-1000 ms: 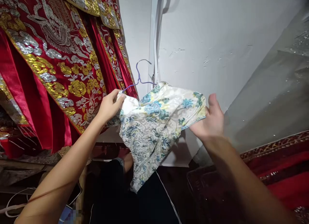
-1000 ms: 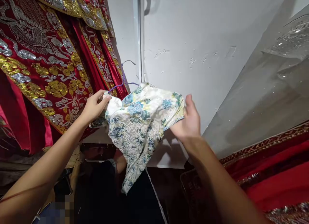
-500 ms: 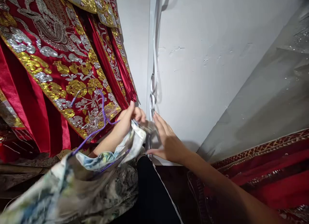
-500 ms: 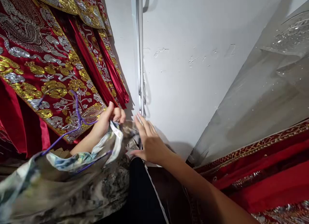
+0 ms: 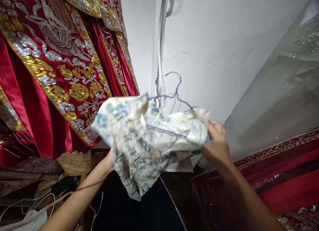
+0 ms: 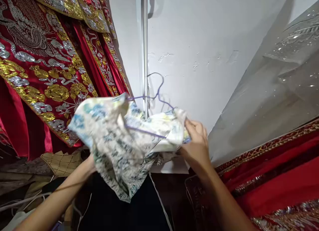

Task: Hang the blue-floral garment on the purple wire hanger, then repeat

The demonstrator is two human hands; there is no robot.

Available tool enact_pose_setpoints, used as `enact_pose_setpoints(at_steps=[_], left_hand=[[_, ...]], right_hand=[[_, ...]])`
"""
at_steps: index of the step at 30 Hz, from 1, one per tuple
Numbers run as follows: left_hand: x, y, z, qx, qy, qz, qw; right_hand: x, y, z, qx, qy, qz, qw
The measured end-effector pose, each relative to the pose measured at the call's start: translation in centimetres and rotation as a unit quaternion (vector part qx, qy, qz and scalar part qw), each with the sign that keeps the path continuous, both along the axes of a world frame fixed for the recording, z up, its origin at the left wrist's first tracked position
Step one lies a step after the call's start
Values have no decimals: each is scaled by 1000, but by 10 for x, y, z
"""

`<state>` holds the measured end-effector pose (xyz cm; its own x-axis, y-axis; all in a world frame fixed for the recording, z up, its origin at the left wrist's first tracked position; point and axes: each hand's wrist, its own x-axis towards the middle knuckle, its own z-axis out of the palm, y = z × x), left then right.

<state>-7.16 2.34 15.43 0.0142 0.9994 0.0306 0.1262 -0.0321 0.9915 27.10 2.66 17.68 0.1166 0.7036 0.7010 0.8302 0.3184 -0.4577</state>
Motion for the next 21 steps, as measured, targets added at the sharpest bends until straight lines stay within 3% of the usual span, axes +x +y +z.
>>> enact_pose_setpoints(at_steps=[2,5,10,13,17,19,21], left_hand=[[-6,-11,-22,-39,-85,-8,996],[-1,-20,-44,-41,-156,5,987],[21,-32,-53,-24,-136,32,990],[31,-43,-63,-53,-158,48,985],[36,-59,-88,-131,-203,6,970],[41,-66,-98,-168,-229,-7,959],[49,-73,-104,-177,-244,6,953]], right_hand=[[9,12,12,4,12,-37,999],[-2,30,31,3,-19,-44,999],[-39,29,41,9,-73,-22,997],[-41,13,34,-8,-63,26,998],[-33,-11,20,-4,-53,114,992],[-37,-25,5,-20,-12,158,987],[-51,-42,-22,-67,97,193,974]])
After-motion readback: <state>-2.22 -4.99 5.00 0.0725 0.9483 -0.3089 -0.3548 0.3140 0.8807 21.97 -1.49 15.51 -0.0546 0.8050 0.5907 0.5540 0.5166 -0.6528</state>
